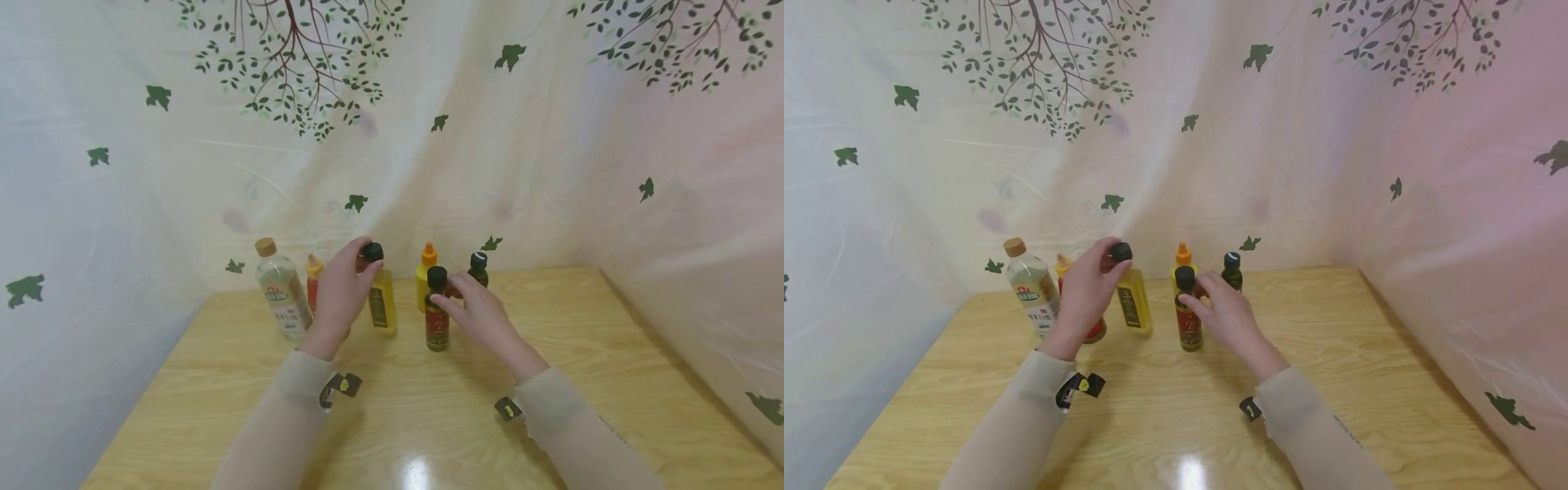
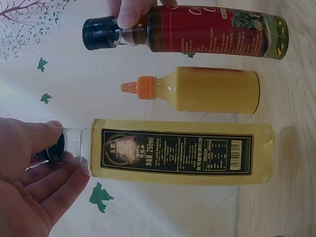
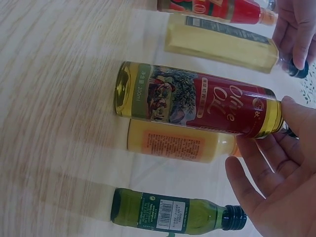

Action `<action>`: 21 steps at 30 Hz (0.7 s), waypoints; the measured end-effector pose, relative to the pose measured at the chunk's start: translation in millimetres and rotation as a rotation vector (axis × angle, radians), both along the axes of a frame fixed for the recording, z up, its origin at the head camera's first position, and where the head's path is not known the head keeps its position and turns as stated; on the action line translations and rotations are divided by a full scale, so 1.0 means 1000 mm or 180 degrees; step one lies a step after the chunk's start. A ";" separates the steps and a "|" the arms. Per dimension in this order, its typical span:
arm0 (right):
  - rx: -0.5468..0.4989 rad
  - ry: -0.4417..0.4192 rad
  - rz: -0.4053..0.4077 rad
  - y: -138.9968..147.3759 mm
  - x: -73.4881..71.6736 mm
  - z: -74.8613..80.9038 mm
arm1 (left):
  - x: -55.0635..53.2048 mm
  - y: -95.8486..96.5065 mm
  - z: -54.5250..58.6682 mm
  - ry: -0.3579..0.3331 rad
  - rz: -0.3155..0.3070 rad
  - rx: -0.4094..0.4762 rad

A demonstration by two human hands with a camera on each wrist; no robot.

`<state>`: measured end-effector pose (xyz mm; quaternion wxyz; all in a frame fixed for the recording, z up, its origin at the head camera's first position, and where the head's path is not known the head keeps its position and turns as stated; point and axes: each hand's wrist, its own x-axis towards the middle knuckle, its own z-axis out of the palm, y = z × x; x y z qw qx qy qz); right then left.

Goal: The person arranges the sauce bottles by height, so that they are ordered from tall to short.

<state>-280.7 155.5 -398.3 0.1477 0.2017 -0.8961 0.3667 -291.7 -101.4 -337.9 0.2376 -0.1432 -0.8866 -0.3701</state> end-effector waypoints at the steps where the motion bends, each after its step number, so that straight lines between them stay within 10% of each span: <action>1: -0.0004 0.0006 0.0001 0.000 0.000 0.000 | 0.001 -0.001 0.000 -0.0005 0.0027 -0.0008; 21: -0.0009 -0.0103 -0.0044 0.000 0.000 0.000 | 0.008 -0.019 -0.011 0.0009 0.0438 -0.0232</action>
